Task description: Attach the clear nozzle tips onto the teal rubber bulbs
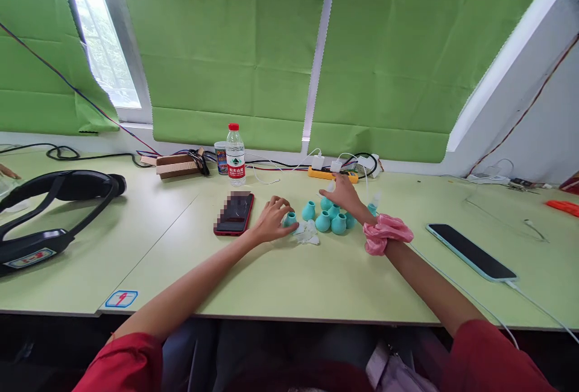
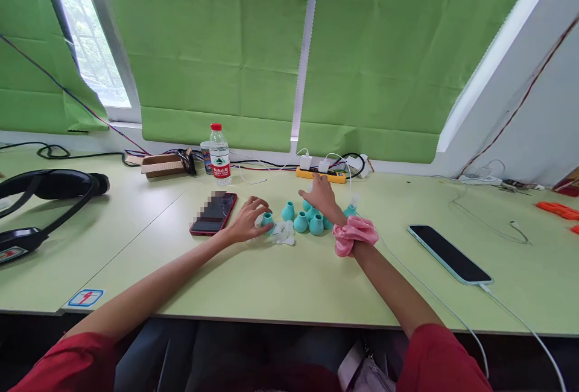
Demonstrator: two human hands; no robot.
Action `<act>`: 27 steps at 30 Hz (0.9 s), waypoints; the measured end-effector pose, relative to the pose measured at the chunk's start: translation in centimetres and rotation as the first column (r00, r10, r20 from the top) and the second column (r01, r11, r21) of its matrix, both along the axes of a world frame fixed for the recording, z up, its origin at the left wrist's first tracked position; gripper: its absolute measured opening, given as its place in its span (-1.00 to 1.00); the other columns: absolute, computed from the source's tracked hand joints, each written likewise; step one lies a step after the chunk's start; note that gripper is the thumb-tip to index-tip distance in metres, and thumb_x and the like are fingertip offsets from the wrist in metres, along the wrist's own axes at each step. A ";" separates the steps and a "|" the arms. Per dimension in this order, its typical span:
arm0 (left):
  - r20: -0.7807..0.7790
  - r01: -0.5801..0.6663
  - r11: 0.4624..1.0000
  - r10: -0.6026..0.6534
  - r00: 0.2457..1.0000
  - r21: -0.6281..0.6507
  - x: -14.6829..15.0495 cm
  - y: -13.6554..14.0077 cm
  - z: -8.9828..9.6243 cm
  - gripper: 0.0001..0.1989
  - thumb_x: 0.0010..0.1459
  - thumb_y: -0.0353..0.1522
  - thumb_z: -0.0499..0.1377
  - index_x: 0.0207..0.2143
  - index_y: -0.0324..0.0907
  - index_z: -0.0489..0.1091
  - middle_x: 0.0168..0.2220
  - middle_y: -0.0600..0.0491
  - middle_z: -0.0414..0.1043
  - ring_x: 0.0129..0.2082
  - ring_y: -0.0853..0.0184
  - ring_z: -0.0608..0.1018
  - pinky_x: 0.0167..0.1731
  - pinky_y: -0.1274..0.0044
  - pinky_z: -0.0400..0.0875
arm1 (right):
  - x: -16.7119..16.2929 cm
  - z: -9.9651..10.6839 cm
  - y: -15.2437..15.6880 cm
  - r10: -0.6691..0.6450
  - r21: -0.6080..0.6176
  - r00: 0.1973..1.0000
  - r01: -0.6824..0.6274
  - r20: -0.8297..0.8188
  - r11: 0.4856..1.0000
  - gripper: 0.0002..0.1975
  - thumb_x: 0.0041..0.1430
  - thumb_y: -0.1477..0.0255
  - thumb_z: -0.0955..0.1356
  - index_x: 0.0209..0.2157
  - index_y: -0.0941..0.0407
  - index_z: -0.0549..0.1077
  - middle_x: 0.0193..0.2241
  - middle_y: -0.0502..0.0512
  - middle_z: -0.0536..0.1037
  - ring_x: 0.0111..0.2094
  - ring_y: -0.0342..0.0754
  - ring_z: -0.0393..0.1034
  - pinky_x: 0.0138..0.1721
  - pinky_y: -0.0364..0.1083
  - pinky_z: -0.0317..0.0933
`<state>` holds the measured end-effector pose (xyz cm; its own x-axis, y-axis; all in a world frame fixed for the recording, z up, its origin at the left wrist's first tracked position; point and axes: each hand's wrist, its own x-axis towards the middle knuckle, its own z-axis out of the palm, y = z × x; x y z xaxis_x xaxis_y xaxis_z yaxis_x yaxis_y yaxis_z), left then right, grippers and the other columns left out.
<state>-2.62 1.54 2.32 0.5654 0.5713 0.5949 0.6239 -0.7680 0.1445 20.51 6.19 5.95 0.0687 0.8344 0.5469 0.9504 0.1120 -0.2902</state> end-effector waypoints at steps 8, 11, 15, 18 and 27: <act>0.064 0.051 0.994 -0.044 0.997 -0.101 0.9 -0.1 0.6 -0.75 -0.07 -0.22 0.12 -0.32 -0.15 0.34 -0.22 0.04 0.33 -0.13 0.22 0.23 -0.20 0.40 0.18 | 1.8 -1.7 1.1 0.004 -0.220 0.998 -0.017 -0.060 0.975 -0.80 -0.12 0.32 0.28 -0.45 0.16 0.34 -0.43 0.11 0.43 -0.37 -0.02 0.31 -0.38 -0.10 0.15; 0.185 0.029 0.995 -0.012 0.983 -0.095 1.6 1.0 1.9 -0.75 -0.04 -0.21 0.10 -0.33 -0.16 0.34 -0.28 0.04 0.36 -0.20 0.28 0.29 -0.19 0.44 0.18 | 1.8 -0.7 0.5 0.040 -0.051 0.989 -0.048 -0.145 0.998 -0.80 -0.10 0.31 0.27 -0.43 0.15 0.33 -0.41 0.09 0.43 -0.39 -0.06 0.31 -0.36 -0.10 0.17; 0.204 -0.118 0.981 0.148 0.968 -0.152 2.6 4.0 2.8 -0.72 -0.06 -0.23 0.11 -0.30 -0.18 0.35 -0.32 0.04 0.37 -0.22 0.26 0.32 -0.22 0.43 0.21 | 0.8 1.4 -1.2 0.198 0.295 0.946 -0.118 -0.258 0.948 -0.77 -0.01 0.29 0.22 -0.37 0.17 0.29 -0.42 0.11 0.43 -0.38 -0.07 0.32 -0.31 -0.10 0.19; 0.006 -0.198 0.935 0.209 0.978 -0.293 2.9 5.7 2.0 -0.71 -0.14 -0.32 0.17 -0.28 -0.17 0.35 -0.29 0.02 0.38 -0.21 0.22 0.35 -0.26 0.42 0.25 | -0.9 2.4 -3.5 0.309 0.424 0.893 -0.153 -0.327 0.892 -0.75 0.06 0.26 0.17 -0.29 0.14 0.22 -0.36 0.13 0.42 -0.32 -0.06 0.32 -0.27 -0.09 0.19; 0.172 -0.101 0.970 0.140 0.975 -0.219 1.7 4.7 1.6 -0.67 0.06 -0.27 -0.03 -0.14 -0.22 0.24 -0.28 0.00 0.38 -0.26 0.34 0.40 -0.25 0.51 0.26 | -4.9 -0.9 -11.1 0.597 0.110 0.718 -0.603 -0.358 0.790 -0.75 0.11 0.25 0.14 -0.23 0.11 0.20 -0.49 0.02 0.43 -0.50 -0.16 0.30 -0.45 -0.18 0.17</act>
